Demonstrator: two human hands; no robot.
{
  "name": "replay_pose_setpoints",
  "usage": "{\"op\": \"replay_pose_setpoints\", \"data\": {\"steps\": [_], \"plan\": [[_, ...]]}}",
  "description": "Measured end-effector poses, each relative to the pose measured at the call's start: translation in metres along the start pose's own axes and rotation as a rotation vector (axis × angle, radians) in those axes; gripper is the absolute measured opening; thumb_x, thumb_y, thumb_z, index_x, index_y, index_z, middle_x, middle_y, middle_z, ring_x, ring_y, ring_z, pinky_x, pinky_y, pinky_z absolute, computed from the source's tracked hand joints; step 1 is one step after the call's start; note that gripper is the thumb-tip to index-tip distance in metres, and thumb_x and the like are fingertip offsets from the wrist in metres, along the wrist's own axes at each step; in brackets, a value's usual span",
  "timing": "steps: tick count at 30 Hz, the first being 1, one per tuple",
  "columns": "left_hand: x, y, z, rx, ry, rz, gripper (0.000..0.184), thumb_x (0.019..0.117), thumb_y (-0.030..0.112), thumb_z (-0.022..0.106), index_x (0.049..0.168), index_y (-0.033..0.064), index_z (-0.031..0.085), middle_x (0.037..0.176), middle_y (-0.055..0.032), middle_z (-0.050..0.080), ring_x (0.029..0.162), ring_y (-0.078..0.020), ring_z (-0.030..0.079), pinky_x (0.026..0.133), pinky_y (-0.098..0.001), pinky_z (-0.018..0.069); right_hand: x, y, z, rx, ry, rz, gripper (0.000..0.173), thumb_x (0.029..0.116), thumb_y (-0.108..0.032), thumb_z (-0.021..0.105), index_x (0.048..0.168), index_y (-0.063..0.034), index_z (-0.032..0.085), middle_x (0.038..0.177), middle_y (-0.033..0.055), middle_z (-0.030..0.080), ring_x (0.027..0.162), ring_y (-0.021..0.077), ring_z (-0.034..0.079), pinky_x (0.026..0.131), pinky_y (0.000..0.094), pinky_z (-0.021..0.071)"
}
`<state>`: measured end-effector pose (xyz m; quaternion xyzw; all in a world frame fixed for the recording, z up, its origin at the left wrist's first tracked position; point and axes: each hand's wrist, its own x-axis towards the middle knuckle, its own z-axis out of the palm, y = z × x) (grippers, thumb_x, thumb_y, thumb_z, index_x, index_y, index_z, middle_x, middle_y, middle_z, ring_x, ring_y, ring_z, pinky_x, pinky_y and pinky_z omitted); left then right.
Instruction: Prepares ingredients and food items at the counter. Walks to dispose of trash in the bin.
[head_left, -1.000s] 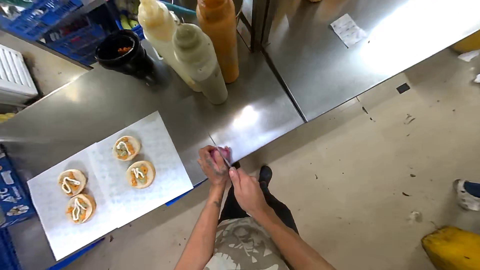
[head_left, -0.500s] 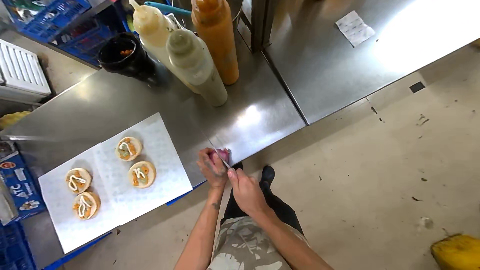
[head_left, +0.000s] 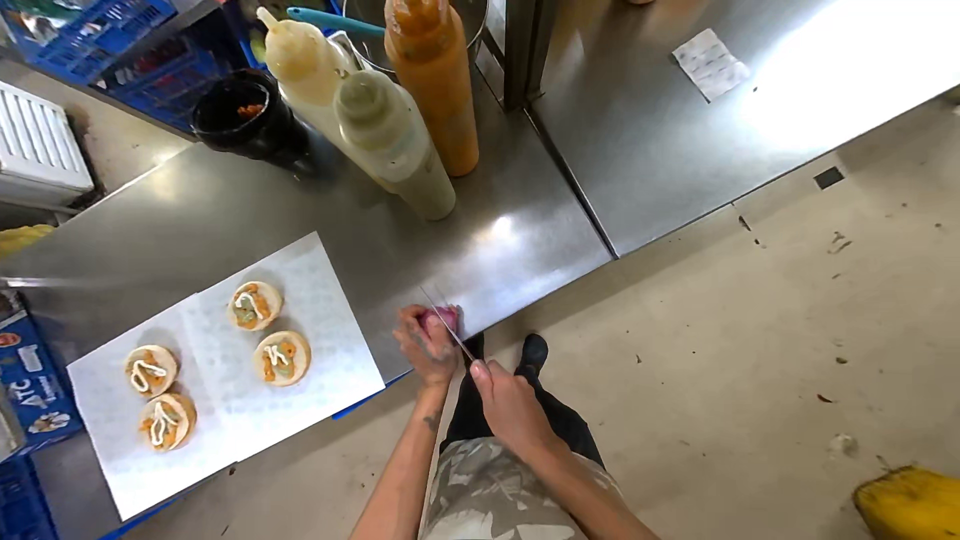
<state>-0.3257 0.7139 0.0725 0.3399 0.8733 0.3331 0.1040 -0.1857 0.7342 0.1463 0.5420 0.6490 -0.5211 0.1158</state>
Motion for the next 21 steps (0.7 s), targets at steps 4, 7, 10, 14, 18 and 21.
{"op": "replay_pose_setpoints", "data": {"steps": [4,7,10,14,18,21], "plan": [[0.005,0.005,-0.002,-0.009,0.010,0.001,0.054,0.1013,0.054,0.033,0.120,0.0097,0.058,0.107,-0.0139,0.062,0.094,-0.0329,0.061,0.073,-0.0533,0.0497,0.021,-0.019,-0.004,-0.027,0.035,-0.038,0.064,0.1076,-0.060,0.025,0.105,-0.0094,0.064,0.085,0.0118,0.067,0.085,0.0298,0.070,0.075,0.0503,0.0572],[0.006,0.003,0.003,-0.024,0.055,0.078,0.053,0.1029,0.052,0.032,0.115,0.0080,0.059,0.103,-0.0124,0.063,0.091,-0.0281,0.062,0.075,-0.0494,0.0500,0.005,-0.003,0.000,-0.018,0.009,0.004,0.067,0.1071,-0.062,0.024,0.110,-0.0099,0.067,0.087,0.0119,0.069,0.086,0.0290,0.071,0.077,0.0492,0.0581],[0.010,0.002,0.004,-0.023,0.064,0.097,0.053,0.1031,0.051,0.033,0.114,0.0066,0.059,0.101,-0.0132,0.063,0.090,-0.0285,0.062,0.075,-0.0499,0.0501,0.005,-0.003,-0.005,-0.040,-0.043,0.032,0.065,0.1080,-0.059,0.025,0.113,-0.0086,0.066,0.091,0.0135,0.070,0.091,0.0302,0.071,0.081,0.0499,0.0573],[0.012,-0.002,0.007,-0.007,0.084,0.129,0.053,0.1044,0.050,0.031,0.112,0.0076,0.061,0.103,-0.0122,0.064,0.091,-0.0277,0.062,0.077,-0.0492,0.0496,0.029,-0.018,0.001,-0.066,0.019,-0.004,0.065,0.1086,-0.058,0.024,0.109,-0.0084,0.065,0.090,0.0131,0.069,0.091,0.0304,0.071,0.080,0.0499,0.0572],[0.015,-0.005,0.010,-0.016,0.084,0.149,0.056,0.1032,0.051,0.031,0.114,0.0046,0.061,0.104,-0.0153,0.065,0.094,-0.0303,0.063,0.080,-0.0518,0.0516,0.010,-0.001,0.001,-0.045,-0.053,0.047,0.069,0.1079,-0.060,0.022,0.118,-0.0080,0.066,0.098,0.0158,0.071,0.096,0.0326,0.071,0.083,0.0523,0.0575],[0.012,-0.006,0.010,-0.040,0.071,0.136,0.060,0.1029,0.054,0.030,0.116,0.0040,0.060,0.107,-0.0168,0.065,0.096,-0.0322,0.062,0.082,-0.0536,0.0504,0.035,-0.014,0.002,0.021,-0.053,0.013,0.064,0.1092,-0.055,0.026,0.115,-0.0059,0.066,0.102,0.0174,0.071,0.100,0.0342,0.070,0.087,0.0545,0.0557]]}}
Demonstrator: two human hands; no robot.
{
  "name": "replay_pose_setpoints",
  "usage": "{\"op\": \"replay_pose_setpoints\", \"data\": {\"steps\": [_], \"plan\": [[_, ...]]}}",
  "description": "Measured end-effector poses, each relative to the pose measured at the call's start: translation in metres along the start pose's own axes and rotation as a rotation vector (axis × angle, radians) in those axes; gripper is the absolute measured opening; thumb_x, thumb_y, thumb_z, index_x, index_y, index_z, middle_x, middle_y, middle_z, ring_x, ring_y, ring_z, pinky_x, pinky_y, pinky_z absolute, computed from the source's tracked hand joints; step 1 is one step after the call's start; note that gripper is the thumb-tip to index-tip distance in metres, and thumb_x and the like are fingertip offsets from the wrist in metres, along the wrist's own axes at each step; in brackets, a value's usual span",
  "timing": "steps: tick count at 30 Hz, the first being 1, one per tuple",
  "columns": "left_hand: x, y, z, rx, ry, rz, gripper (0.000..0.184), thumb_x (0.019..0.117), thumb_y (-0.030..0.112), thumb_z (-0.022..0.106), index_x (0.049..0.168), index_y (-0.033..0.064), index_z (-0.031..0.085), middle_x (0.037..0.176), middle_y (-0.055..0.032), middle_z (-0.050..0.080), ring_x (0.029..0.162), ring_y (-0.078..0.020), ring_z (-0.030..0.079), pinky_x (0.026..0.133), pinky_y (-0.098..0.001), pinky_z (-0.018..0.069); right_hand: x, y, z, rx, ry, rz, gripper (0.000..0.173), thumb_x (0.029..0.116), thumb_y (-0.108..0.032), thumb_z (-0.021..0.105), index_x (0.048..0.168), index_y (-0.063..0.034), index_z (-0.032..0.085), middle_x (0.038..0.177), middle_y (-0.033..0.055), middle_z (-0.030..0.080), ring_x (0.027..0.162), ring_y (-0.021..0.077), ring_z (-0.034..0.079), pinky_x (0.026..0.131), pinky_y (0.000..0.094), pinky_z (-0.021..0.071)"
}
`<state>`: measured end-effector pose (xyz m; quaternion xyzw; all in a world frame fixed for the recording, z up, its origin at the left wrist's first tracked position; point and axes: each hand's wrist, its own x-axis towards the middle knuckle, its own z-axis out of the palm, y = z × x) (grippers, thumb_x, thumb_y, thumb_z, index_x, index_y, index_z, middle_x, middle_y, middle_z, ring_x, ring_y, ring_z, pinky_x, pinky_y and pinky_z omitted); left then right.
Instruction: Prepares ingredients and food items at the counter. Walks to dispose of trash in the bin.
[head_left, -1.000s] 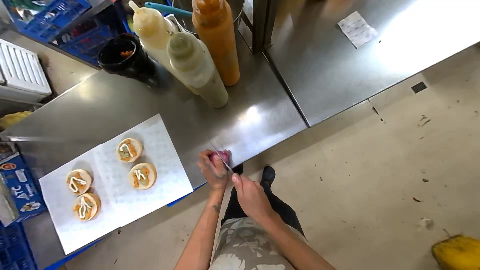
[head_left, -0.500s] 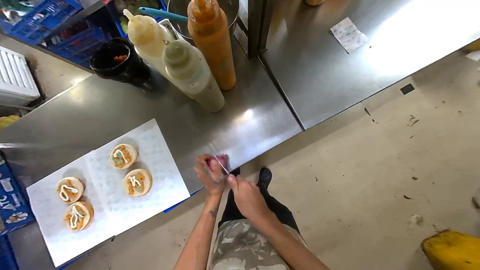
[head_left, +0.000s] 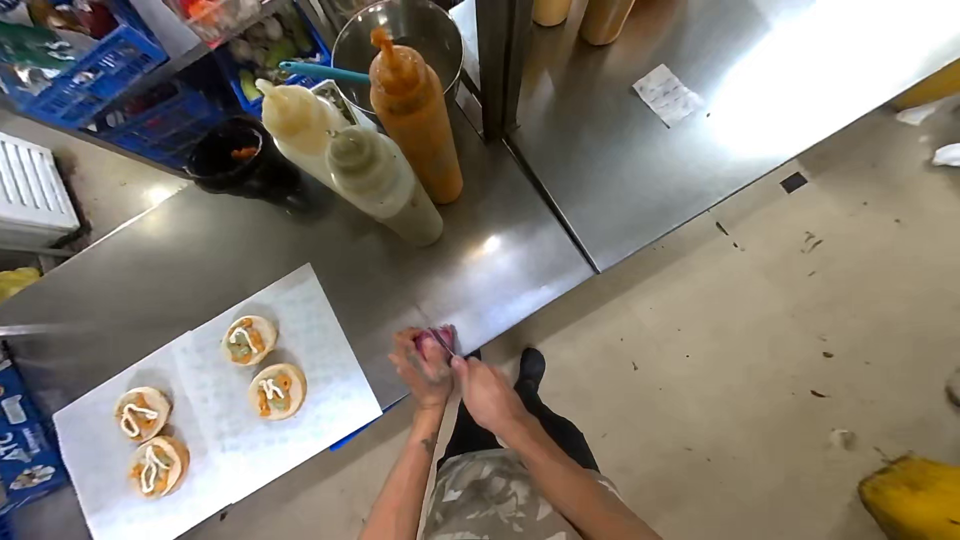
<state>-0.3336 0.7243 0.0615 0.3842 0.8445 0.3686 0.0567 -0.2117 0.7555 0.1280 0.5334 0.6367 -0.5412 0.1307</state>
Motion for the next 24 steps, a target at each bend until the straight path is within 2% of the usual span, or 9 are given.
{"op": "replay_pose_setpoints", "data": {"steps": [2,5,8,12,16,20,24], "plan": [[-0.001,-0.003,0.000,-0.013,0.004,0.007,0.059,0.1027,0.053,0.030,0.119,0.0045,0.059,0.107,-0.0157,0.065,0.097,-0.0307,0.062,0.084,-0.0527,0.0504,-0.001,0.011,0.012,0.004,0.028,-0.006,0.066,0.1086,-0.057,0.025,0.115,-0.0070,0.066,0.101,0.0165,0.071,0.099,0.0330,0.071,0.086,0.0540,0.0566],[0.001,-0.006,0.003,-0.027,0.018,0.012,0.058,0.1035,0.053,0.029,0.118,0.0061,0.060,0.105,-0.0131,0.065,0.095,-0.0281,0.062,0.083,-0.0507,0.0507,-0.016,0.043,0.026,-0.012,0.035,0.021,0.068,0.1072,-0.062,0.022,0.111,-0.0086,0.065,0.092,0.0138,0.069,0.089,0.0303,0.071,0.079,0.0505,0.0577],[-0.004,-0.009,-0.002,-0.041,-0.011,0.004,0.058,0.1038,0.054,0.029,0.121,0.0070,0.058,0.109,-0.0131,0.063,0.098,-0.0271,0.062,0.084,-0.0504,0.0510,-0.006,0.048,0.034,0.052,0.004,-0.007,0.068,0.1077,-0.060,0.023,0.115,-0.0079,0.066,0.097,0.0153,0.070,0.096,0.0313,0.070,0.087,0.0520,0.0560],[-0.001,-0.008,-0.001,-0.060,-0.002,0.008,0.060,0.1048,0.054,0.026,0.125,0.0057,0.055,0.110,-0.0145,0.062,0.099,-0.0281,0.061,0.085,-0.0494,0.0506,-0.016,0.068,0.042,0.016,0.059,0.003,0.067,0.1076,-0.061,0.022,0.114,-0.0093,0.065,0.092,0.0134,0.069,0.089,0.0298,0.071,0.080,0.0505,0.0575],[-0.009,-0.002,-0.011,-0.033,-0.081,-0.023,0.059,0.1051,0.050,0.025,0.131,0.0050,0.052,0.118,-0.0174,0.060,0.106,-0.0325,0.060,0.088,-0.0522,0.0503,-0.010,0.074,0.034,0.077,0.105,-0.015,0.064,0.1082,-0.058,0.025,0.110,-0.0090,0.065,0.088,0.0124,0.067,0.088,0.0291,0.069,0.080,0.0500,0.0561],[-0.007,0.005,-0.014,-0.058,-0.090,-0.053,0.058,0.1047,0.051,0.025,0.130,0.0062,0.052,0.113,-0.0166,0.061,0.102,-0.0325,0.061,0.083,-0.0537,0.0508,-0.007,0.081,0.027,0.087,0.163,-0.024,0.062,0.1080,-0.058,0.025,0.104,-0.0099,0.065,0.083,0.0106,0.064,0.081,0.0278,0.067,0.075,0.0495,0.0560],[-0.010,0.003,-0.017,-0.076,-0.123,-0.076,0.051,0.1060,0.048,0.026,0.132,0.0112,0.050,0.114,-0.0135,0.060,0.102,-0.0320,0.060,0.082,-0.0531,0.0506,-0.022,0.054,0.017,0.087,0.161,-0.062,0.063,0.1069,-0.061,0.025,0.103,-0.0112,0.063,0.079,0.0089,0.063,0.078,0.0263,0.067,0.072,0.0474,0.0564]]}}
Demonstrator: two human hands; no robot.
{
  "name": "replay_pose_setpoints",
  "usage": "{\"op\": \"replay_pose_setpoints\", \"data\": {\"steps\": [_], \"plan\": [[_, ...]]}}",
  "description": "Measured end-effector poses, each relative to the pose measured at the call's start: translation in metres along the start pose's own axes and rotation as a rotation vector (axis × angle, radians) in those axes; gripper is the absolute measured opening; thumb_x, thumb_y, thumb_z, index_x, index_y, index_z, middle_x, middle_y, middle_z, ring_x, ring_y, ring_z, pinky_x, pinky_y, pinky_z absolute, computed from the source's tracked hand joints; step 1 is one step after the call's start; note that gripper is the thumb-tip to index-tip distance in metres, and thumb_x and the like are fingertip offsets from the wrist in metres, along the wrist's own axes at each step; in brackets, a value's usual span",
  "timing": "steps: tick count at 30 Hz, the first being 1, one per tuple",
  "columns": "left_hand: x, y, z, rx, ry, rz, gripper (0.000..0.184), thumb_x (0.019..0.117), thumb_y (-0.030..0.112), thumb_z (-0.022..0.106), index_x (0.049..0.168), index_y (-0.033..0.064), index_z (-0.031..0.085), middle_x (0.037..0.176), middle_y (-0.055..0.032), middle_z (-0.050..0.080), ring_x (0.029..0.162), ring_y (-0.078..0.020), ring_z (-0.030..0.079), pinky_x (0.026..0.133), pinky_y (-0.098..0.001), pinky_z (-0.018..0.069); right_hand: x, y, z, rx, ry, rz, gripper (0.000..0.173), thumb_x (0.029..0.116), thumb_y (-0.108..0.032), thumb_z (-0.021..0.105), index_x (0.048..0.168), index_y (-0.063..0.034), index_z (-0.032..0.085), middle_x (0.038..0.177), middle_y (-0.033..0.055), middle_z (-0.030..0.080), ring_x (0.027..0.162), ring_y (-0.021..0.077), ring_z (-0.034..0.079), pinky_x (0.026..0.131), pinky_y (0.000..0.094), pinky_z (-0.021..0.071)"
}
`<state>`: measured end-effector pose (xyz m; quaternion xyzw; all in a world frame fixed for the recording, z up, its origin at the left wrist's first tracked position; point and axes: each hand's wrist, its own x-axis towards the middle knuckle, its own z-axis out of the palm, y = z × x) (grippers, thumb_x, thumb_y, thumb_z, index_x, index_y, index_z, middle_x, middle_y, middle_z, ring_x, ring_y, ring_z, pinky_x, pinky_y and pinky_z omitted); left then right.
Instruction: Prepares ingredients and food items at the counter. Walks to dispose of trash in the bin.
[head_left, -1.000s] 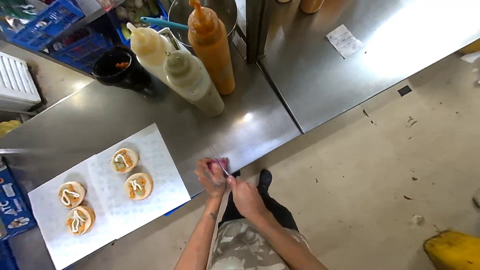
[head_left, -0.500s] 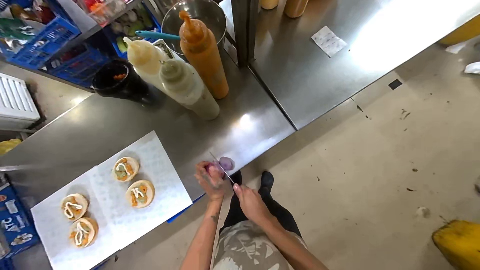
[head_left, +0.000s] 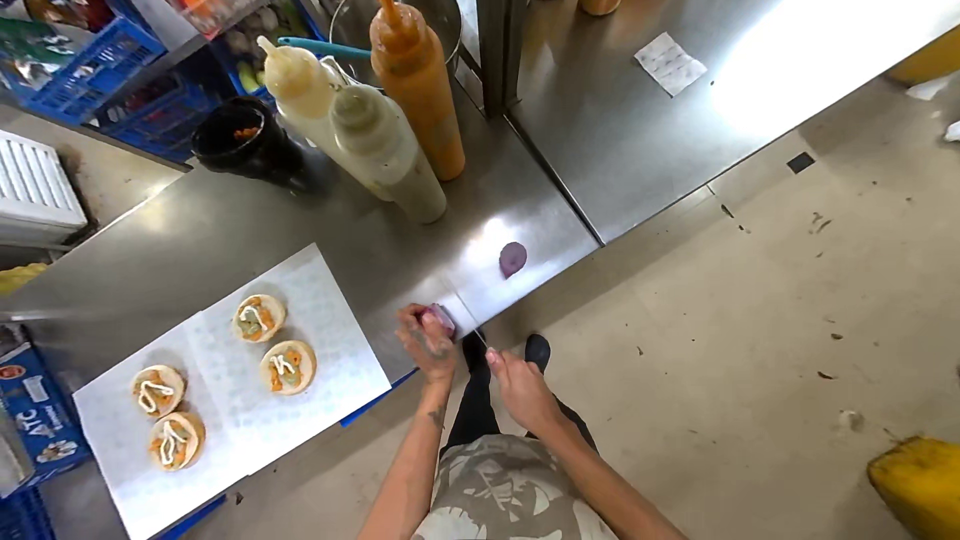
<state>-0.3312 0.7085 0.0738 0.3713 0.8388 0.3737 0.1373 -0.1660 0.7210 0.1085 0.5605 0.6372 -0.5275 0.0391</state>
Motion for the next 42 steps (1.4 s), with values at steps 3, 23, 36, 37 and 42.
{"op": "replay_pose_setpoints", "data": {"steps": [3,23,36,37,42], "plan": [[0.001,0.012,-0.004,0.011,-0.027,-0.058,0.043,0.1075,0.039,0.028,0.130,0.0103,0.051,0.117,-0.0149,0.061,0.107,-0.0335,0.061,0.084,-0.0541,0.0511,-0.015,-0.023,0.003,0.035,0.007,-0.039,0.063,0.1065,-0.062,0.028,0.104,-0.0103,0.064,0.076,0.0086,0.063,0.075,0.0252,0.067,0.071,0.0460,0.0568],[0.008,0.009,0.010,-0.008,0.111,-0.012,0.056,0.1064,0.049,0.023,0.123,0.0068,0.055,0.116,-0.0134,0.060,0.107,-0.0282,0.058,0.087,-0.0488,0.0494,-0.014,-0.041,0.003,-0.034,-0.014,-0.011,0.060,0.1063,-0.062,0.031,0.103,-0.0120,0.064,0.074,0.0072,0.062,0.074,0.0247,0.067,0.069,0.0445,0.0568],[0.013,0.011,0.010,-0.013,0.129,-0.026,0.050,0.1067,0.043,0.027,0.118,0.0045,0.057,0.104,-0.0129,0.062,0.096,-0.0268,0.061,0.080,-0.0491,0.0514,-0.006,-0.048,0.000,-0.058,-0.044,-0.004,0.062,0.1071,-0.060,0.029,0.105,-0.0094,0.065,0.080,0.0106,0.066,0.080,0.0281,0.070,0.073,0.0481,0.0577],[0.014,0.012,0.010,-0.012,0.130,-0.035,0.050,0.1067,0.043,0.027,0.118,0.0045,0.057,0.103,-0.0128,0.062,0.096,-0.0269,0.061,0.080,-0.0490,0.0518,-0.002,-0.051,0.000,-0.069,-0.032,-0.013,0.062,0.1071,-0.060,0.029,0.105,-0.0094,0.065,0.079,0.0107,0.066,0.079,0.0286,0.070,0.072,0.0484,0.0576],[0.013,0.012,0.011,0.002,0.141,0.018,0.052,0.1062,0.046,0.026,0.116,0.0061,0.057,0.101,-0.0108,0.061,0.092,-0.0247,0.060,0.077,-0.0466,0.0504,-0.012,-0.046,0.000,-0.085,-0.052,0.028,0.063,0.1067,-0.062,0.029,0.106,-0.0097,0.065,0.079,0.0104,0.066,0.079,0.0278,0.070,0.072,0.0466,0.0580]]}}
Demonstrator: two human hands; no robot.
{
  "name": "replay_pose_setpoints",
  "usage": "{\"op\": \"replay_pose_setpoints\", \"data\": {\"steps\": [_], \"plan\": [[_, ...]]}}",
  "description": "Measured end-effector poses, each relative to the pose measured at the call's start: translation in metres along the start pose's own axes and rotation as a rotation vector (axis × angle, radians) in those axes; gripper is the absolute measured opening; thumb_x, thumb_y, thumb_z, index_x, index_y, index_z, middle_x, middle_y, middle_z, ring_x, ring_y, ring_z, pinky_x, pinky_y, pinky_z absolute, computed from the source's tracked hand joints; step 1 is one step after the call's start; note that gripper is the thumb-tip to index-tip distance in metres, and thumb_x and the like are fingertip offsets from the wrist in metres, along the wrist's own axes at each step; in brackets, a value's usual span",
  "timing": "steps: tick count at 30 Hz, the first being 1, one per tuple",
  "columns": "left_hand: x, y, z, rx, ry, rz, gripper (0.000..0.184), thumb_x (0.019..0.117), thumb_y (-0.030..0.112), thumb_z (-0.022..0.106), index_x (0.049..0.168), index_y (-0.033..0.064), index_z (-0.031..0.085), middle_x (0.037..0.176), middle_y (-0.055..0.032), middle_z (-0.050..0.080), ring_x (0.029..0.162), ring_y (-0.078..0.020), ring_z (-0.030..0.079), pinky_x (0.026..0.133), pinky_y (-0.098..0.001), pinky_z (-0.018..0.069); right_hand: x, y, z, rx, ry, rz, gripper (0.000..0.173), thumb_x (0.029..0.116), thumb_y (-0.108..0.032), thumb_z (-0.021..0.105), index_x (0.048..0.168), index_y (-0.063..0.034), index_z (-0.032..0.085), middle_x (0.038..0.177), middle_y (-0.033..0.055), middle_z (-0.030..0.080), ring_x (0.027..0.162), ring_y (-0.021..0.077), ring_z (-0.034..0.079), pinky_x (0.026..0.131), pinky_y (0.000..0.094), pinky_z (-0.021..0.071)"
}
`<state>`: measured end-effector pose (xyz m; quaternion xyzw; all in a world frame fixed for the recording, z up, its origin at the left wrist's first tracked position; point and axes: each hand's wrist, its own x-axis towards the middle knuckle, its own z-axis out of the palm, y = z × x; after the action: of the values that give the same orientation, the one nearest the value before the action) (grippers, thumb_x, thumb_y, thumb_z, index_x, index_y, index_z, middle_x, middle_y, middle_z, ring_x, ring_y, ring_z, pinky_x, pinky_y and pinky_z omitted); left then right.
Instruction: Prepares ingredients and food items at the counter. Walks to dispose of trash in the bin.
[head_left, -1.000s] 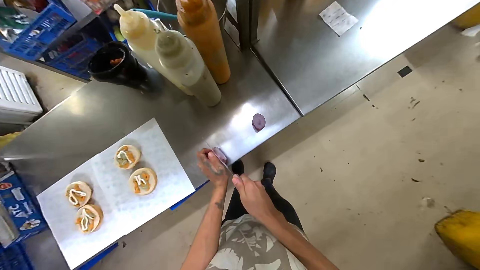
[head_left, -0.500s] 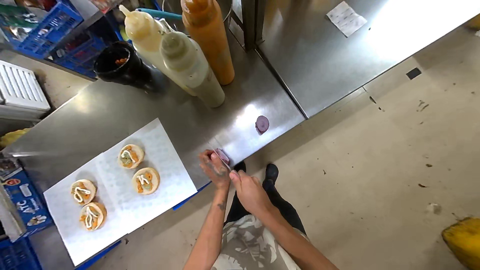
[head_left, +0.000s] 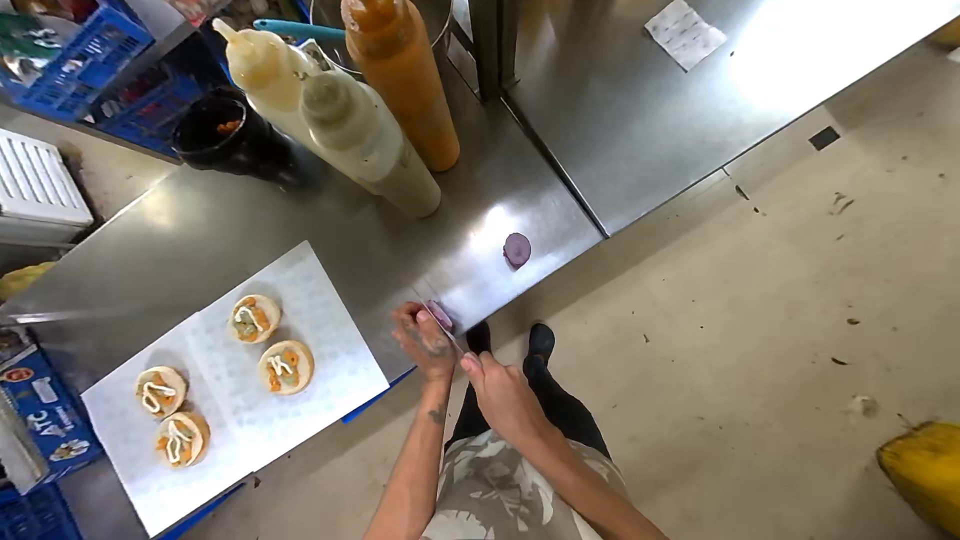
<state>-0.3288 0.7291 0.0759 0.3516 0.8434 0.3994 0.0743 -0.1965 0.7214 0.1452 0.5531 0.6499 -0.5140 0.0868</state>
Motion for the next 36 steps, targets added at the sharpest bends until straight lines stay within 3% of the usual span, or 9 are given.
{"op": "replay_pose_setpoints", "data": {"steps": [4,8,12,18,22,26,29,34,36], "plan": [[0.002,0.000,0.000,0.048,-0.011,-0.005,0.049,0.1055,0.043,0.027,0.116,0.0061,0.057,0.101,-0.0118,0.062,0.092,-0.0278,0.060,0.076,-0.0497,0.0495,0.012,-0.008,-0.007,-0.033,0.000,-0.011,0.061,0.1074,-0.059,0.031,0.103,-0.0084,0.065,0.080,0.0116,0.066,0.081,0.0290,0.070,0.072,0.0481,0.0577],[-0.005,0.001,-0.009,0.109,-0.117,-0.063,0.046,0.1057,0.041,0.028,0.121,0.0083,0.055,0.110,-0.0152,0.061,0.099,-0.0348,0.061,0.076,-0.0547,0.0502,0.018,-0.012,-0.010,-0.032,-0.008,-0.014,0.061,0.1074,-0.059,0.030,0.103,-0.0087,0.064,0.081,0.0119,0.066,0.082,0.0293,0.070,0.072,0.0483,0.0580],[0.001,-0.005,-0.004,0.081,-0.072,-0.004,0.048,0.1056,0.043,0.027,0.118,0.0072,0.057,0.101,-0.0124,0.063,0.090,-0.0290,0.063,0.073,-0.0505,0.0515,0.010,-0.005,-0.015,-0.024,-0.093,0.003,0.064,0.1080,-0.059,0.028,0.107,-0.0077,0.065,0.088,0.0137,0.067,0.089,0.0306,0.070,0.079,0.0493,0.0568],[-0.003,-0.005,-0.011,0.108,-0.127,-0.045,0.051,0.1047,0.047,0.026,0.122,0.0084,0.055,0.106,-0.0134,0.062,0.096,-0.0302,0.062,0.077,-0.0519,0.0515,0.023,-0.016,-0.013,-0.065,-0.056,0.000,0.061,0.1077,-0.059,0.029,0.105,-0.0085,0.064,0.085,0.0128,0.067,0.086,0.0302,0.071,0.075,0.0493,0.0579],[0.002,-0.008,-0.005,0.071,-0.064,0.000,0.053,0.1063,0.047,0.026,0.119,0.0064,0.057,0.103,-0.0126,0.063,0.093,-0.0274,0.063,0.077,-0.0482,0.0533,0.020,-0.007,-0.017,-0.065,-0.128,0.021,0.062,0.1085,-0.057,0.030,0.110,-0.0056,0.065,0.094,0.0164,0.069,0.094,0.0335,0.070,0.082,0.0519,0.0567],[0.004,-0.006,-0.001,0.043,-0.039,-0.002,0.053,0.1052,0.048,0.026,0.116,0.0060,0.058,0.100,-0.0110,0.062,0.091,-0.0255,0.062,0.077,-0.0470,0.0521,0.039,-0.013,-0.014,-0.045,-0.113,0.017,0.062,0.1083,-0.057,0.029,0.108,-0.0074,0.066,0.095,0.0156,0.069,0.094,0.0330,0.070,0.081,0.0527,0.0567],[0.001,-0.013,-0.002,0.049,-0.047,-0.005,0.055,0.1054,0.050,0.026,0.119,0.0074,0.057,0.102,-0.0121,0.062,0.092,-0.0272,0.062,0.077,-0.0481,0.0528,0.023,0.006,-0.008,-0.063,-0.116,0.011,0.065,0.1085,-0.058,0.028,0.111,-0.0070,0.067,0.096,0.0162,0.070,0.095,0.0332,0.071,0.084,0.0531,0.0570],[0.001,-0.005,-0.005,0.036,-0.060,-0.040,0.058,0.1055,0.052,0.025,0.123,0.0061,0.055,0.107,-0.0131,0.061,0.097,-0.0274,0.062,0.081,-0.0485,0.0528,0.043,0.011,0.005,-0.026,-0.101,0.005,0.063,0.1078,-0.058,0.029,0.108,-0.0078,0.066,0.094,0.0151,0.069,0.094,0.0324,0.070,0.082,0.0529,0.0569],[0.001,-0.005,-0.006,0.038,-0.060,-0.035,0.058,0.1059,0.051,0.024,0.123,0.0057,0.055,0.108,-0.0136,0.061,0.099,-0.0280,0.062,0.083,-0.0488,0.0521,0.028,0.037,0.017,-0.040,-0.094,0.018,0.065,0.1074,-0.060,0.028,0.111,-0.0082,0.067,0.094,0.0151,0.070,0.093,0.0321,0.071,0.082,0.0523,0.0578]]}}
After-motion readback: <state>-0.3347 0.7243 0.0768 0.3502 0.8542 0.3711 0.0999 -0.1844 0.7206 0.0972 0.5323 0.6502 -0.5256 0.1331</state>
